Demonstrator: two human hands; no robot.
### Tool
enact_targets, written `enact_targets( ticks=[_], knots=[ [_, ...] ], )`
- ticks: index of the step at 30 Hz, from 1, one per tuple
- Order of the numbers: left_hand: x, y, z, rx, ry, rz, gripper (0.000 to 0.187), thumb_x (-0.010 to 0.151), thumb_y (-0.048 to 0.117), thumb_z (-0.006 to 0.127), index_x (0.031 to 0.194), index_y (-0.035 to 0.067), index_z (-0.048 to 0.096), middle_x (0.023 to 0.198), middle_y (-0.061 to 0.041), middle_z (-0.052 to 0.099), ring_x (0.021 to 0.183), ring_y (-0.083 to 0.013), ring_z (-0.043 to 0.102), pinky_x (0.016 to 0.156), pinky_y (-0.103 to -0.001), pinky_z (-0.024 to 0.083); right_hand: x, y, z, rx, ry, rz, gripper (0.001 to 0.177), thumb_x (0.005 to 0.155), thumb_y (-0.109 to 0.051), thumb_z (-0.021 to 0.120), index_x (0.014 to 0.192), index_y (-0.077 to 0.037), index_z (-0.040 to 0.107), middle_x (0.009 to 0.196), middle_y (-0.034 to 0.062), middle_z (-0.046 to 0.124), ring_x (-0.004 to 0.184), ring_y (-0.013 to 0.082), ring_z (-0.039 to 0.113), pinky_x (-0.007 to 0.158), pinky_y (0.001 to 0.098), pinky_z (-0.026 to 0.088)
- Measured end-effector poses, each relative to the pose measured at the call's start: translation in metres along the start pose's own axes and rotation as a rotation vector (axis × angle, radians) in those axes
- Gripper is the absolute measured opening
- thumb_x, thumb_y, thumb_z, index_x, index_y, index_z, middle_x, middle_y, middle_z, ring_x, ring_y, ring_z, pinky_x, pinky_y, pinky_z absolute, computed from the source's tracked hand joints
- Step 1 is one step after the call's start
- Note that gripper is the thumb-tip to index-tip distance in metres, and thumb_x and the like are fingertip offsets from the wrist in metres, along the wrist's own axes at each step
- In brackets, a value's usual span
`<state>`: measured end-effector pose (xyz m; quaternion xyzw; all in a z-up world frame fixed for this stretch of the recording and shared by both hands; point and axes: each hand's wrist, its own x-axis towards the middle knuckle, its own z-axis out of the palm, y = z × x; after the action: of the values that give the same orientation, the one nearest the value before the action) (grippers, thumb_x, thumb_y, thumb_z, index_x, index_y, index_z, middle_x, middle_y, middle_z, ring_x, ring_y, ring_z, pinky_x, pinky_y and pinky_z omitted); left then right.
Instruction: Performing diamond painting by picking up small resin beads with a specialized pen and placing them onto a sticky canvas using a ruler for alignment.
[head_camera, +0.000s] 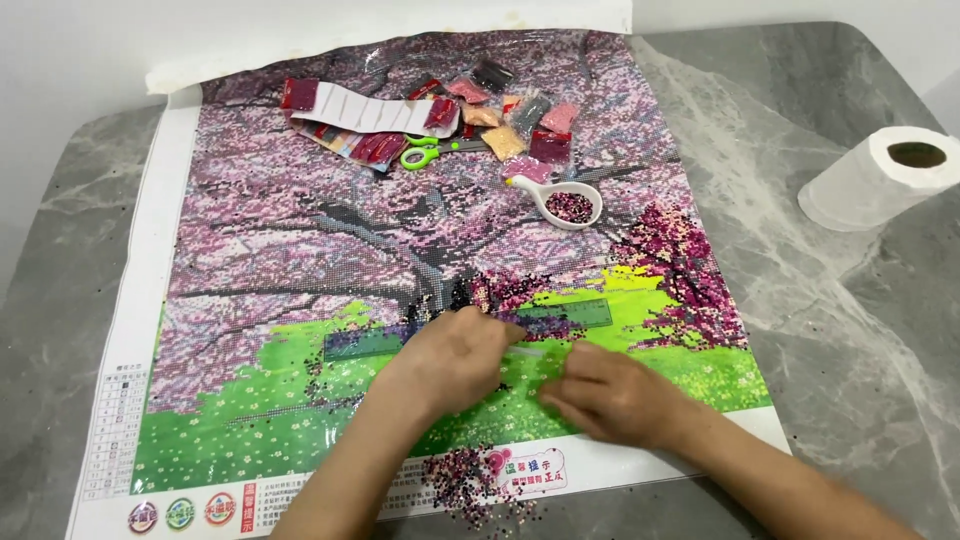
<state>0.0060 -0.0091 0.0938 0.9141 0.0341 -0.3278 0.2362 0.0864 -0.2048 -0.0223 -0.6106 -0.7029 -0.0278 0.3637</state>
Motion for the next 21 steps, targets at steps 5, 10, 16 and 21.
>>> enact_targets(
  ticks=[5,10,16,21],
  knots=[
    [0.015,-0.031,0.012,-0.022,0.232,0.139,0.053,0.075,-0.004,0.038,0.115,0.007,0.069,0.093,-0.025,0.072,0.081,-0.0430,0.071,0.070,-0.047,0.060,-0.001,0.018,-0.020,-0.225,0.085,0.165,0.019,0.084,-0.003,0.060,0.097,-0.007,0.073,0.062,-0.0015,0.049,0.058,0.0111,0.049,0.053,0.0212,0.046],
    [0.001,-0.016,0.006,-0.033,0.186,0.158,0.047,0.079,-0.007,0.041,0.117,0.002,0.067,0.092,-0.027,0.070,0.080,-0.0410,0.072,0.072,-0.046,0.061,-0.003,0.025,-0.021,-0.355,0.106,0.211,0.023,0.083,-0.003,0.061,0.102,-0.006,0.073,0.061,0.0025,0.050,0.057,0.0160,0.052,0.053,0.0271,0.048],
    [0.006,-0.018,0.020,-0.001,0.263,0.244,0.042,0.076,-0.008,0.043,0.106,0.003,0.069,0.086,-0.022,0.072,0.077,-0.0433,0.071,0.065,-0.052,0.059,0.004,0.016,-0.020,-0.393,0.068,0.301,0.012,0.084,-0.011,0.065,0.089,-0.007,0.076,0.060,0.0017,0.048,0.056,0.0133,0.052,0.054,0.0240,0.049],
    [0.028,-0.023,0.045,0.067,0.329,0.174,0.028,0.075,0.000,0.049,0.092,0.007,0.070,0.074,-0.016,0.070,0.067,-0.0431,0.070,0.056,-0.048,0.058,0.005,0.012,-0.017,-0.474,-0.031,0.329,0.018,0.090,-0.013,0.058,0.093,-0.005,0.074,0.061,0.0043,0.044,0.057,0.0170,0.051,0.051,0.0272,0.048]
  ],
)
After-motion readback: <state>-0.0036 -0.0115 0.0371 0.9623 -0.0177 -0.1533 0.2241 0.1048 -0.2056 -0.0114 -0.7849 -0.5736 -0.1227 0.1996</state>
